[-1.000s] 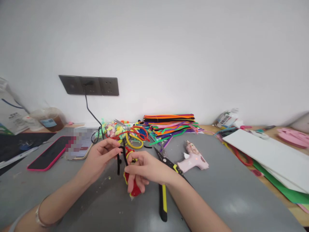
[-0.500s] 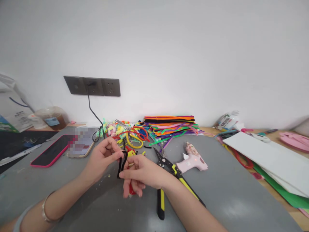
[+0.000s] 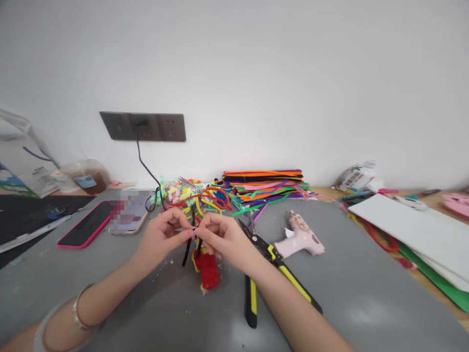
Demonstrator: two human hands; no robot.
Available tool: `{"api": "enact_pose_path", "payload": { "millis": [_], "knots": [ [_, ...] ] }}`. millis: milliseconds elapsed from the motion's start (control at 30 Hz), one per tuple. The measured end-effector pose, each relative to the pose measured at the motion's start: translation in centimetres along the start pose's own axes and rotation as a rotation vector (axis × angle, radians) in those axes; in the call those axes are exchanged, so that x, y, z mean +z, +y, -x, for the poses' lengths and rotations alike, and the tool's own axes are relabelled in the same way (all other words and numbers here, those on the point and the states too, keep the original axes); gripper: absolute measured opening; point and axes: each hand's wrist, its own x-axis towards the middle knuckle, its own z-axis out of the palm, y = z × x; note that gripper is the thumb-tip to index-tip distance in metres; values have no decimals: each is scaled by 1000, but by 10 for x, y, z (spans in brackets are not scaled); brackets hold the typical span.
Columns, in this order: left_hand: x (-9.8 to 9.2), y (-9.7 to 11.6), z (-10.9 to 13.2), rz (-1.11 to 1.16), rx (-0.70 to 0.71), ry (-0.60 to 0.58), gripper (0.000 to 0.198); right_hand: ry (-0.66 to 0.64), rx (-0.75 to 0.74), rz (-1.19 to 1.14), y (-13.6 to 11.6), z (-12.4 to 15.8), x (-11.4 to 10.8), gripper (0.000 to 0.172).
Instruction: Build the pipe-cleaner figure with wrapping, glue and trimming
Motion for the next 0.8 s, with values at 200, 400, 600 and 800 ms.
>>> {"api": "enact_pose_path", "payload": {
  "millis": [200,400,600,800],
  "knots": [
    [5,-1,1,117,-116,-78,41,118,-7,-175,3,0,-3,49],
    [4,-4,1,207,-250,-144,44,167,-13,-300,3,-2,-7,50],
    [4,-2,0,202,-278,-115,41,114,28,-293,7,-1,-7,48],
    [3,-1,0,205,-339,-108,44,155,8,-237,6,-2,-7,50]
  ]
}}
